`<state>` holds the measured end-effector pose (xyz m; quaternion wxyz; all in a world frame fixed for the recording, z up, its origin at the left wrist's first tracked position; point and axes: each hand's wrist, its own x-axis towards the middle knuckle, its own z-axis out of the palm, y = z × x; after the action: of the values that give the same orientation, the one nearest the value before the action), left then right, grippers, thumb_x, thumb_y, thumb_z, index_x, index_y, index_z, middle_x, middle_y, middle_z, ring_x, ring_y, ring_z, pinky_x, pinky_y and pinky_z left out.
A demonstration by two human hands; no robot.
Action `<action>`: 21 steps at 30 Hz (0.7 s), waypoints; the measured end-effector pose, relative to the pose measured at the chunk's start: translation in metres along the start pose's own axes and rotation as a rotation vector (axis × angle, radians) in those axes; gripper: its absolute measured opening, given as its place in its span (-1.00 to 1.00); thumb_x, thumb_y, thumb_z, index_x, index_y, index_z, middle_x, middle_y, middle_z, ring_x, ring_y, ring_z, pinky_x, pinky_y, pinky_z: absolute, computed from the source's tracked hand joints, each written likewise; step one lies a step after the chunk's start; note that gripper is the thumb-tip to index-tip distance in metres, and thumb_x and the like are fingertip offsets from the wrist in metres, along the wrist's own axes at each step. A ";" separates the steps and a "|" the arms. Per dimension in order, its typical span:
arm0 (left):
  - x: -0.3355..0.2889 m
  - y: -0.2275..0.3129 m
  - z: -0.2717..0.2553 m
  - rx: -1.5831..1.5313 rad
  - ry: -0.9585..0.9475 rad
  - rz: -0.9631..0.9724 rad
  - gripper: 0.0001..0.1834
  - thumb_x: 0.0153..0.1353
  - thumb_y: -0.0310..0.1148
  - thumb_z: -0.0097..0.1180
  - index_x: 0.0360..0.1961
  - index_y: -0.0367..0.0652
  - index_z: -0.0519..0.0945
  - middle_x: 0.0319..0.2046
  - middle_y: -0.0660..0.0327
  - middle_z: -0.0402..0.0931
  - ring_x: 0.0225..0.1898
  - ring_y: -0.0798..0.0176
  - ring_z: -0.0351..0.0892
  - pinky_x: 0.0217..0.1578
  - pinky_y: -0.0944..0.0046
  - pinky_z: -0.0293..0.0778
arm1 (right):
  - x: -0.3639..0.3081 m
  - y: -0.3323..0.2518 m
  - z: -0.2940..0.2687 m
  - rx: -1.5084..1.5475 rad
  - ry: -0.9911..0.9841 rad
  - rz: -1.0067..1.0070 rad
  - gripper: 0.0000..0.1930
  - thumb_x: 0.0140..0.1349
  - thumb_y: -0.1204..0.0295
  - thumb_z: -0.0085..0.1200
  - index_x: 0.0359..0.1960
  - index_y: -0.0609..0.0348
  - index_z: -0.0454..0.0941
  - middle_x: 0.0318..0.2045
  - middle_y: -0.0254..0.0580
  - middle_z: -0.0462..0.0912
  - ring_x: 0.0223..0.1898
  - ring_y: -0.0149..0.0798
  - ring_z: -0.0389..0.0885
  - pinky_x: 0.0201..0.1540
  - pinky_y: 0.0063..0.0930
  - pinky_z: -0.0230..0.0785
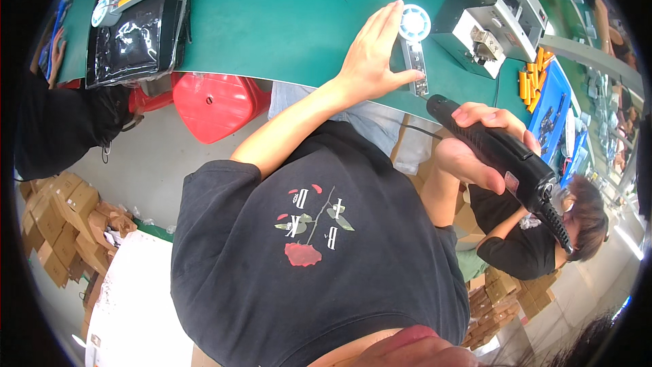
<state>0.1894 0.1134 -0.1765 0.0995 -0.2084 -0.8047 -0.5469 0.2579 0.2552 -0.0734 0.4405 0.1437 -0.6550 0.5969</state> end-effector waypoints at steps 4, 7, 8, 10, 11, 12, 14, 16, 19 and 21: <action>-0.001 0.000 -0.001 0.007 0.005 0.003 0.35 -0.14 -0.10 0.71 0.56 -0.45 0.15 0.45 -0.31 0.30 0.49 -0.34 0.27 0.49 -0.10 0.27 | -0.002 -0.004 0.002 -0.134 0.006 0.025 -0.08 0.37 -0.49 -0.16 0.32 0.14 0.14 -0.25 0.11 0.56 -0.61 -0.09 0.55 -0.59 -0.21 0.54; -0.001 0.001 -0.002 0.011 0.013 0.015 0.33 -0.13 -0.11 0.71 0.56 -0.45 0.16 0.45 -0.31 0.31 0.49 -0.34 0.28 0.48 -0.11 0.28 | 0.016 -0.005 -0.004 0.050 -0.059 0.100 -0.10 0.41 -0.47 -0.18 0.36 0.13 0.20 -0.24 0.18 0.61 -0.58 -0.08 0.61 -0.53 -0.24 0.61; 0.000 0.001 -0.002 0.016 0.018 0.020 0.33 -0.13 -0.11 0.71 0.56 -0.45 0.16 0.45 -0.31 0.31 0.50 -0.34 0.28 0.48 -0.11 0.28 | 0.029 -0.004 -0.009 0.150 -0.093 0.140 -0.10 0.42 -0.46 -0.19 0.38 0.12 0.21 -0.25 0.21 0.63 -0.57 -0.07 0.63 -0.50 -0.26 0.64; 0.003 0.001 0.000 -0.004 -0.004 0.039 0.33 -0.12 -0.11 0.71 0.56 -0.45 0.16 0.45 -0.31 0.30 0.50 -0.34 0.27 0.48 -0.11 0.28 | 0.069 0.003 -0.022 0.217 -0.006 0.082 -0.09 0.41 -0.50 -0.23 0.35 0.12 0.24 -0.32 0.18 0.64 -0.61 -0.06 0.60 -0.57 -0.22 0.59; 0.003 0.000 0.000 0.001 -0.008 0.043 0.32 -0.12 -0.11 0.71 0.56 -0.45 0.16 0.45 -0.31 0.30 0.50 -0.34 0.27 0.48 -0.11 0.28 | 0.088 0.011 -0.028 0.065 0.037 0.052 -0.08 0.40 -0.52 -0.29 0.28 0.16 0.24 -0.35 0.15 0.63 -0.62 -0.09 0.58 -0.59 -0.23 0.57; 0.002 -0.001 -0.002 0.011 -0.002 0.033 0.33 -0.12 -0.11 0.71 0.56 -0.45 0.16 0.45 -0.31 0.30 0.51 -0.33 0.27 0.48 -0.11 0.28 | 0.107 0.021 -0.033 -0.082 0.078 0.035 -0.06 0.39 -0.55 -0.35 0.22 0.19 0.24 -0.38 0.12 0.63 -0.64 -0.12 0.56 -0.61 -0.24 0.56; 0.002 0.000 -0.002 -0.004 -0.008 0.032 0.33 -0.12 -0.11 0.70 0.56 -0.44 0.14 0.46 -0.31 0.29 0.51 -0.33 0.26 0.49 -0.10 0.28 | 0.142 0.042 -0.044 -0.233 0.152 0.005 -0.07 0.41 -0.54 -0.39 0.01 0.29 0.30 -0.46 0.06 0.59 -0.67 -0.18 0.52 -0.65 -0.26 0.52; 0.003 0.002 -0.003 -0.018 -0.024 0.010 0.34 -0.11 -0.11 0.70 0.57 -0.44 0.13 0.46 -0.31 0.28 0.51 -0.33 0.26 0.49 -0.10 0.27 | 0.158 0.056 -0.038 -0.307 0.136 -0.050 -0.12 0.45 -0.48 -0.31 -0.17 0.33 0.33 -0.47 0.06 0.58 -0.70 -0.18 0.49 -0.65 -0.25 0.49; 0.003 0.002 -0.002 -0.017 -0.022 0.003 0.34 -0.11 -0.11 0.70 0.58 -0.43 0.11 0.47 -0.31 0.28 0.51 -0.32 0.26 0.50 -0.10 0.26 | 0.153 0.057 -0.015 -0.301 0.116 -0.022 -0.17 0.48 -0.39 -0.17 -0.28 0.36 0.29 -0.53 0.03 0.49 -0.71 -0.17 0.48 -0.66 -0.27 0.46; 0.001 0.002 -0.004 -0.010 -0.016 0.009 0.32 -0.09 -0.11 0.68 0.56 -0.45 0.12 0.46 -0.31 0.28 0.50 -0.32 0.26 0.49 -0.10 0.27 | 0.142 0.053 -0.014 -0.284 0.159 -0.002 -0.17 0.48 -0.39 -0.16 -0.28 0.37 0.30 -0.53 0.01 0.48 -0.71 -0.18 0.48 -0.66 -0.28 0.46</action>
<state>0.1888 0.1104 -0.1730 0.0945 -0.2170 -0.8018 -0.5488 0.1447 0.3291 -0.0034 0.5073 0.0328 -0.6958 0.5074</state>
